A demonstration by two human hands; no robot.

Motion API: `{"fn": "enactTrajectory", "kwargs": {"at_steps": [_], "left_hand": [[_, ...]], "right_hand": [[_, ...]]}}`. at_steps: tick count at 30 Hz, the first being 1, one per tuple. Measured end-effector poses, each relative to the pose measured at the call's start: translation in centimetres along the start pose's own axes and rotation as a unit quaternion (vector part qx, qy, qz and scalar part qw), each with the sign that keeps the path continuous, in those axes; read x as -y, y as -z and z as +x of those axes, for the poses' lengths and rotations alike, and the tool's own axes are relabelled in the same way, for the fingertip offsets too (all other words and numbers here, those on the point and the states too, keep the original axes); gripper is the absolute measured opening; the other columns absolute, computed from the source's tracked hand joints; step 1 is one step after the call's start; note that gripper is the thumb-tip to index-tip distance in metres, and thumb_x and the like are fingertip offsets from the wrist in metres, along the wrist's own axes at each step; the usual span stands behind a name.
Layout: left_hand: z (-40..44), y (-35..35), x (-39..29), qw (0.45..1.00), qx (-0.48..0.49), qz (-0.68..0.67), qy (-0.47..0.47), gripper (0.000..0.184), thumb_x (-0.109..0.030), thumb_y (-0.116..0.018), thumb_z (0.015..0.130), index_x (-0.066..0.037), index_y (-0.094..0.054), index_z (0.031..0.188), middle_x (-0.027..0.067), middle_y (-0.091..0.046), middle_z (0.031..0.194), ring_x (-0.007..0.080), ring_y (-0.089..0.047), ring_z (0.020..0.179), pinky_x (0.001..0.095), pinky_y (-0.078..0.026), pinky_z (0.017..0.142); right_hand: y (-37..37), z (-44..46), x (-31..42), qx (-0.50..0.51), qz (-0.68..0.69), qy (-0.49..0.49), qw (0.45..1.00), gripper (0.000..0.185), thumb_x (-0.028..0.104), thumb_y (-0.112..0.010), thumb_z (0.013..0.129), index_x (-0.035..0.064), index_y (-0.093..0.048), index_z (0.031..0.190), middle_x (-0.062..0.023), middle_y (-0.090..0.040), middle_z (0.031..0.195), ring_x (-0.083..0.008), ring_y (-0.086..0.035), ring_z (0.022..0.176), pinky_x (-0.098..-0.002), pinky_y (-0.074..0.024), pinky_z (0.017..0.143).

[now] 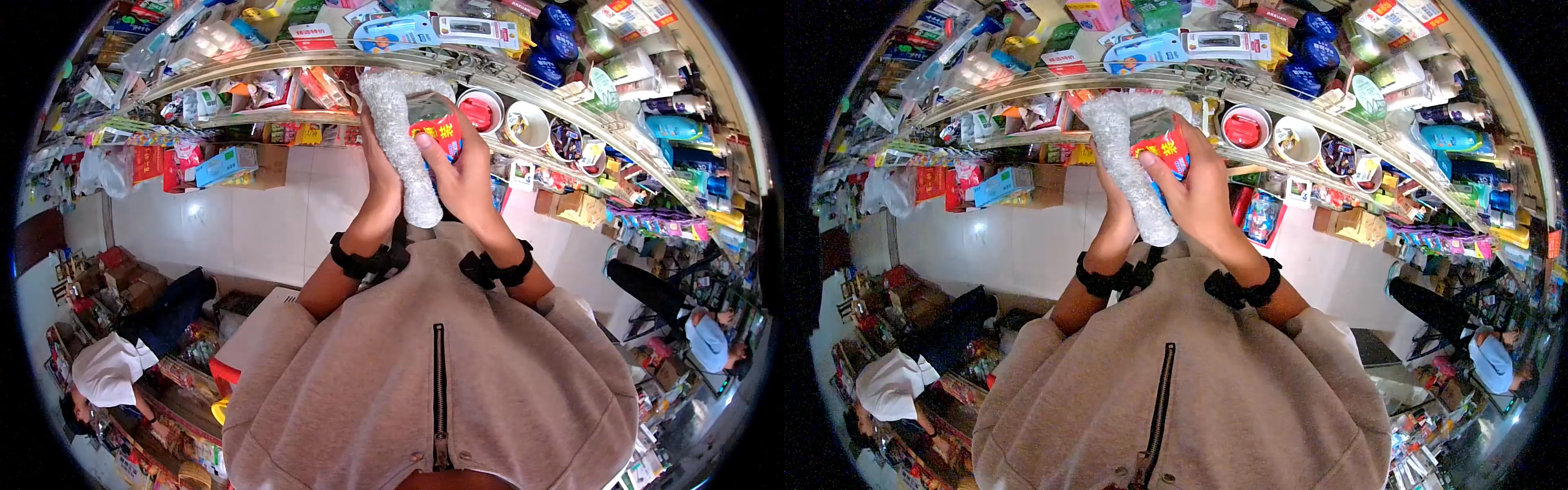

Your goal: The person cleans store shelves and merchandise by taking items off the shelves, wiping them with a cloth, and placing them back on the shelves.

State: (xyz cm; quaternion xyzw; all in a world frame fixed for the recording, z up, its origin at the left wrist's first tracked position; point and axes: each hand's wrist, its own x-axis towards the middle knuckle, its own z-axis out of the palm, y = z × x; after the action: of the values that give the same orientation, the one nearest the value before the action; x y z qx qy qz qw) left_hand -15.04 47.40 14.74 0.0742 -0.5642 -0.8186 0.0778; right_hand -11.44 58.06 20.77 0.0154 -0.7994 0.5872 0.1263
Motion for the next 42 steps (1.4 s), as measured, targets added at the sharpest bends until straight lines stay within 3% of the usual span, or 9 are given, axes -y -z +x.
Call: {"fn": "enactTrajectory", "kwargs": {"at_steps": [9,11,17,23,27,32,34,37,42], "left_hand": [[1.3,2.5,1.2,0.985,0.080,-0.134,0.070,0.025,-0.024,-0.046,0.099,-0.003,-0.053,0.111,0.0116,-0.057,0.101,0.0207,-0.058,0.094,0.0369,-0.047,0.085],[1.4,3.2,1.7,0.982,0.062,-0.133,0.122,0.027,-0.027,-0.046,0.100,-0.004,-0.053,0.112,0.0108,-0.058,0.102,0.0198,-0.058,0.094,0.0358,-0.048,0.085],[-1.5,2.7,-1.4,0.870,0.037,-0.364,0.332,0.046,-0.043,-0.044,0.100,-0.005,-0.051,0.125,0.0091,-0.061,0.113,0.0205,-0.060,0.101,0.0364,-0.050,0.090],[-2.4,-0.7,-1.1,0.975,-0.030,-0.170,0.142,0.042,-0.035,-0.037,0.101,-0.002,-0.051,0.121,0.0135,-0.062,0.111,0.0241,-0.063,0.099,0.0375,-0.053,0.088],[-1.8,0.9,2.0,0.996,0.052,0.068,-0.035,0.036,-0.029,-0.038,0.102,-0.002,-0.052,0.121,0.0124,-0.062,0.111,0.0232,-0.064,0.097,0.0371,-0.054,0.084],[-1.5,2.9,-0.2,0.863,0.142,-0.379,0.302,0.053,-0.045,-0.038,0.100,-0.002,-0.052,0.126,0.0120,-0.063,0.113,0.0235,-0.064,0.099,0.0373,-0.054,0.087],[-1.8,2.4,-2.2,0.895,0.155,-0.293,0.300,0.057,-0.049,-0.036,0.099,-0.002,-0.051,0.127,0.0120,-0.063,0.114,0.0219,-0.064,0.099,0.0373,-0.053,0.088],[-2.6,2.3,-3.8,0.903,0.124,-0.270,0.311,0.059,-0.053,-0.032,0.100,-0.005,-0.051,0.129,0.0112,-0.062,0.115,0.0217,-0.063,0.100,0.0372,-0.053,0.087],[-2.8,0.7,-5.0,0.967,0.035,-0.156,0.199,0.055,-0.052,-0.026,0.101,-0.008,-0.048,0.128,0.0091,-0.060,0.109,0.0212,-0.063,0.098,0.0364,-0.052,0.087]], "right_hand": [[2.1,-0.4,1.3,0.101,0.193,-0.135,0.967,0.037,0.024,-0.059,0.097,-0.0048,-0.055,0.120,-0.0068,-0.067,0.104,-0.0087,-0.059,0.090,-0.0249,-0.0472,0.081],[2.4,-0.5,1.7,0.041,0.406,-0.281,0.869,0.038,0.032,-0.053,0.100,-0.0019,-0.057,0.117,-0.0031,-0.066,0.099,-0.0088,-0.059,0.085,-0.0249,-0.0481,0.078],[2.5,-0.9,0.0,-0.009,0.250,-0.201,0.947,0.037,0.031,-0.053,0.100,0.0014,-0.051,0.121,-0.0089,-0.063,0.109,-0.0164,-0.061,0.093,-0.0295,-0.0486,0.082],[0.3,-1.8,0.5,-0.026,-0.088,0.025,0.995,0.046,0.018,-0.070,0.087,-0.0014,-0.045,0.121,-0.0232,-0.060,0.108,-0.0320,-0.061,0.100,-0.0380,-0.0470,0.088],[0.6,-1.1,0.9,-0.038,0.040,0.027,0.998,0.043,0.017,-0.068,0.088,-0.0016,-0.046,0.120,-0.0166,-0.060,0.107,-0.0229,-0.059,0.099,-0.0341,-0.0463,0.088],[3.1,-0.5,0.2,-0.012,0.185,-0.122,0.975,0.027,0.014,-0.059,0.094,-0.0011,-0.054,0.117,-0.0082,-0.061,0.103,-0.0133,-0.056,0.094,-0.0271,-0.0449,0.084],[3.0,-0.6,-1.8,0.008,-0.072,0.075,0.995,0.029,0.017,-0.059,0.095,-0.0012,-0.056,0.117,-0.0066,-0.062,0.100,-0.0100,-0.056,0.091,-0.0251,-0.0453,0.081],[1.8,-1.3,0.1,0.007,0.100,-0.116,0.988,0.045,0.016,-0.067,0.089,-0.0026,-0.051,0.127,-0.0121,-0.064,0.104,-0.0157,-0.058,0.097,-0.0292,-0.0467,0.085],[1.1,-2.6,1.0,0.053,0.060,-0.071,0.994,0.058,0.013,-0.075,0.082,-0.0031,-0.048,0.132,-0.0150,-0.062,0.115,-0.0185,-0.057,0.108,-0.0314,-0.0438,0.096]]}}
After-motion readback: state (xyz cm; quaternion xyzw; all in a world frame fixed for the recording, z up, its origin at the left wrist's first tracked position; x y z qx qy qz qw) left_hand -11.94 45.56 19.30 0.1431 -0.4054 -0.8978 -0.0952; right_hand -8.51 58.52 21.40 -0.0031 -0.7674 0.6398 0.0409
